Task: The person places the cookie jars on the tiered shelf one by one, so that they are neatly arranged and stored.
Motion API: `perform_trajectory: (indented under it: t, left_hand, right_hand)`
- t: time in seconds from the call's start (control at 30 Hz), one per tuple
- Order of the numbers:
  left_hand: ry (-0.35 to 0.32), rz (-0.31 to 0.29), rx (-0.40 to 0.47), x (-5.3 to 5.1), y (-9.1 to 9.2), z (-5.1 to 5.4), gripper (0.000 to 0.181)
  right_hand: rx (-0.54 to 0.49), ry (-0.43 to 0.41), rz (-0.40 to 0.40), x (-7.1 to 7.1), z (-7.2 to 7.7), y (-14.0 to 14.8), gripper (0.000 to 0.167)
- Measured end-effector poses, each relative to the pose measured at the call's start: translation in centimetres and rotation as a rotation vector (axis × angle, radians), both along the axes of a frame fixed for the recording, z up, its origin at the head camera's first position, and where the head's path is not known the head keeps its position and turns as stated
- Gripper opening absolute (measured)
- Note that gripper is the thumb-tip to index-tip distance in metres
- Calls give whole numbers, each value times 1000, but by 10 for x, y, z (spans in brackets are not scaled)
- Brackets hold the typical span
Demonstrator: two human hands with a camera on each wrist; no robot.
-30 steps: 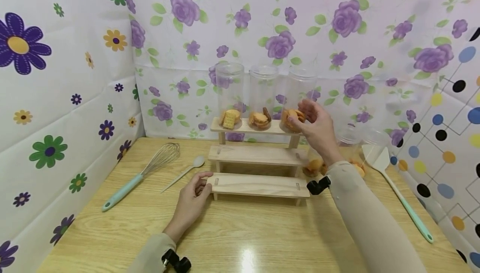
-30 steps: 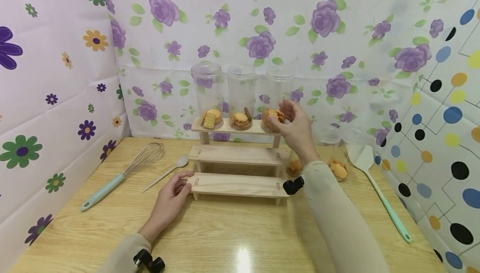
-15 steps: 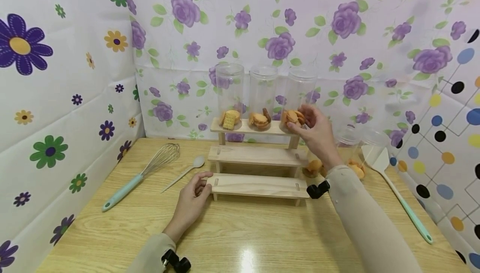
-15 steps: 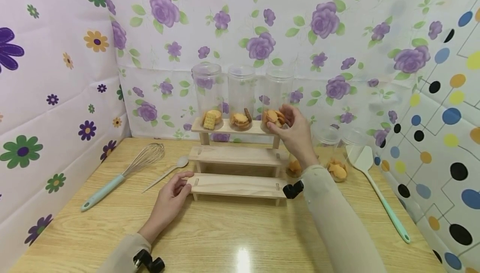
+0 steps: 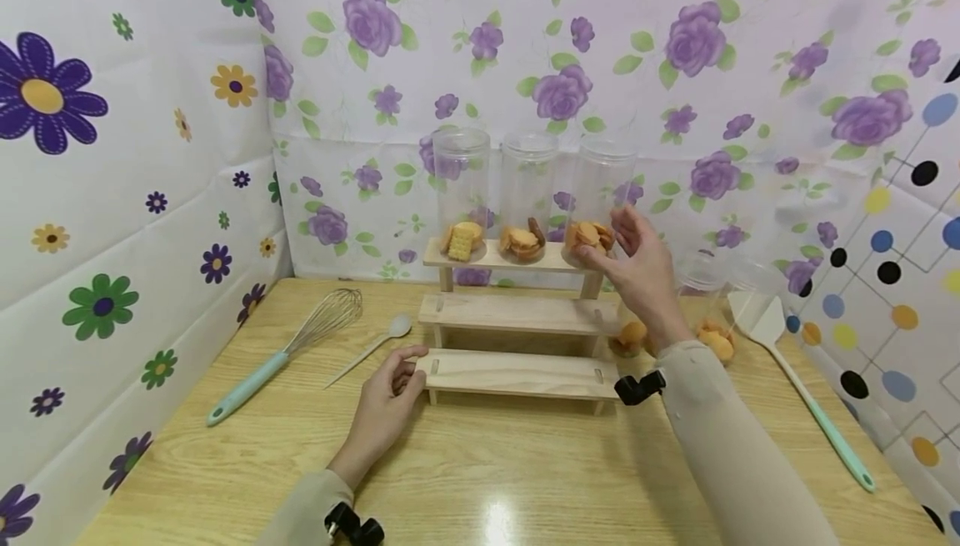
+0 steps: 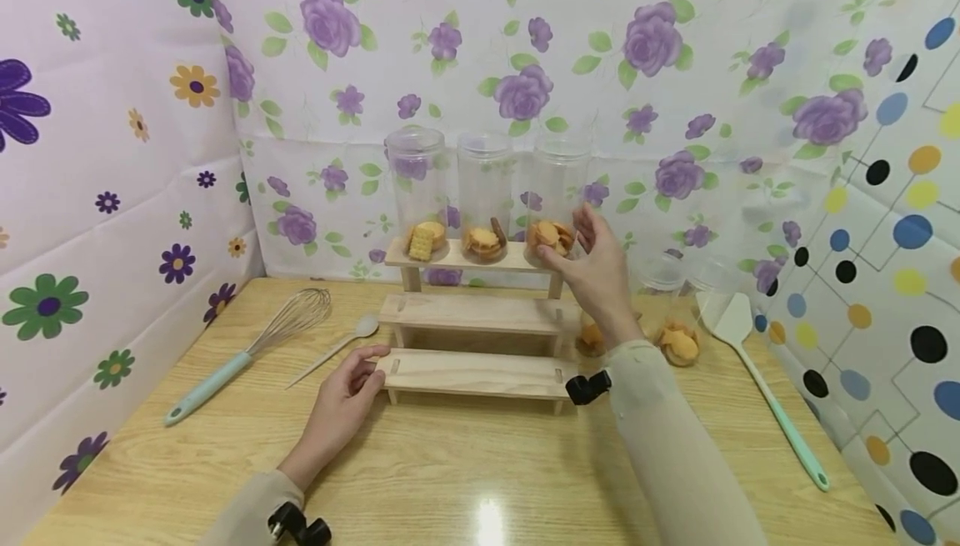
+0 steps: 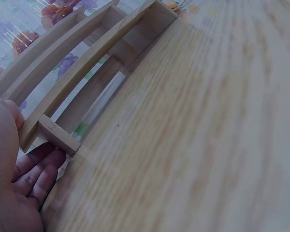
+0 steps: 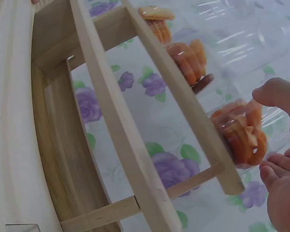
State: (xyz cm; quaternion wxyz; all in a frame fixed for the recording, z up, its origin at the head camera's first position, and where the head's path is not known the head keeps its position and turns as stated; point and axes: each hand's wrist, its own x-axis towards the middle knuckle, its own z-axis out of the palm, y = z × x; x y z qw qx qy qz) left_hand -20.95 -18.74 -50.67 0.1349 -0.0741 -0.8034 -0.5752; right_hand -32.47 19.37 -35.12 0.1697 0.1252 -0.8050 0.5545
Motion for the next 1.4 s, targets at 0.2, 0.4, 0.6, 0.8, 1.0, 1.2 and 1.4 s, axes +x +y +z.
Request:
perform_trajectory:
  t: [0.2, 0.4, 0.6, 0.8, 1.0, 1.2, 1.4]
  left_hand:
    - [-1, -1, 8, 1, 2, 0, 32]
    - [-4, -4, 12, 1, 3, 1, 32]
    - [-6, 3, 1, 2, 2, 2, 32]
    - [-3, 13, 0, 2, 0, 1, 32]
    - [4, 11, -1, 1, 0, 1, 32]
    - [5, 3, 1, 1, 0, 1, 32]
    - [6, -3, 5, 1, 0, 0, 32]
  right_hand:
    - [-38, 102, -38, 21, 2, 6, 97]
    - [-78, 197, -75, 47, 1, 19, 94]
    - [-123, 269, -132, 67, -3, 38, 93]
    - [-119, 317, -178, 76, -7, 56, 92]
    - [-133, 353, -217, 79, -3, 75, 92]
    - [-120, 337, -321, 84, -3, 96, 92]
    - [-111, 325, -400, 85, -10, 116, 90]
